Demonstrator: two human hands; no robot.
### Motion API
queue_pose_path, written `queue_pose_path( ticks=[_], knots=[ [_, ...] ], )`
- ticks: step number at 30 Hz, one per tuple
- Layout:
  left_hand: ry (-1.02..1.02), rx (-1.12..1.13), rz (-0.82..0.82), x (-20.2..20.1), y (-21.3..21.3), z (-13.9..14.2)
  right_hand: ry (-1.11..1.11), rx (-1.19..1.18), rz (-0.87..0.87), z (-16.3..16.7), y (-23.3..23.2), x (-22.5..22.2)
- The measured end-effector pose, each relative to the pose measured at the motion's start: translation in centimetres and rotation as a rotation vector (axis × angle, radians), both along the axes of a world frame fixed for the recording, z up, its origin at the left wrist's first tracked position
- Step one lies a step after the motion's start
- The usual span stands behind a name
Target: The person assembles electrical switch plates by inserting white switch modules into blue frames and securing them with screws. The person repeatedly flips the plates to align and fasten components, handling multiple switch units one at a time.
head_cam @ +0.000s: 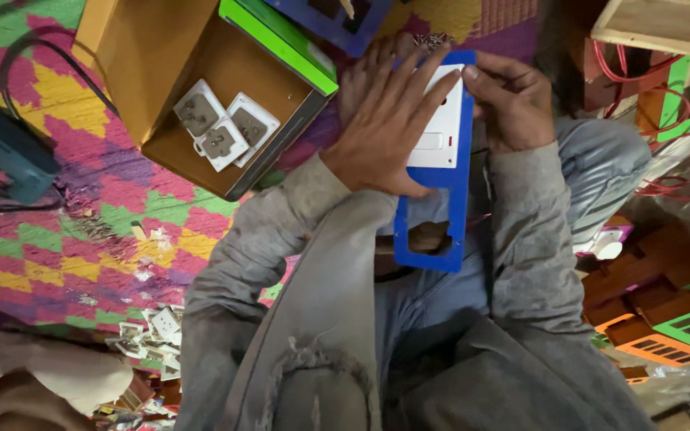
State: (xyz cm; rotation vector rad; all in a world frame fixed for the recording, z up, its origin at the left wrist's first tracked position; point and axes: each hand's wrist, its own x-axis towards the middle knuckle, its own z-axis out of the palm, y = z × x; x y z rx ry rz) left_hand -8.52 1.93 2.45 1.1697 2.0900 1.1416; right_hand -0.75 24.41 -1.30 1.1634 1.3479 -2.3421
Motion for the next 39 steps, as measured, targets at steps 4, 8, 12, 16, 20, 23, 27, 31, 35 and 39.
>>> queue_pose_path(
  ticks=[4, 8, 12, 16, 20, 23, 27, 31, 35, 39],
  knots=[
    [-0.098, 0.081, 0.073, 0.1, 0.1, -0.5, 0.027, 0.116, 0.094, 1.4, -0.4, -0.6],
    [-0.248, 0.155, 0.266, 0.2, 0.1, -2.0, 0.113, 0.176, 0.130, 1.9, 0.1, -1.0],
    [-0.989, 0.605, 0.446, 1.3, 0.4, -3.5, 0.298, 0.987, 0.384, 0.4, 1.8, -1.1],
    [-1.728, 1.032, 0.526, 2.0, 0.3, -4.0, 0.250, 1.204, 0.538, -1.8, 1.8, -0.2],
    [-1.794, 1.109, 0.451, 2.0, -0.5, -3.5, 0.311, 1.379, 0.656, -2.3, 1.3, 0.4],
    [-1.791, 1.191, 0.476, 2.0, -0.9, -2.4, 0.279, 1.422, 0.626, -2.3, 1.1, 0.2],
    [-1.771, 1.156, 0.531, 2.2, -1.6, -1.1, 0.376, 1.352, 0.568, -2.2, 0.1, -1.0],
    [-1.805, 1.177, 0.483, 2.2, -2.1, -0.6, 0.434, 1.402, 0.598, -2.2, -0.8, -2.1],
    [-1.870, 1.195, 0.513, 2.1, -2.5, -0.3, 0.424, 1.421, 0.617, -2.2, -1.1, -2.0],
    [-1.864, 1.171, 0.465, 1.9, -2.8, 0.3, 0.421, 1.406, 0.595, -2.7, -1.1, -2.0]
  ],
)
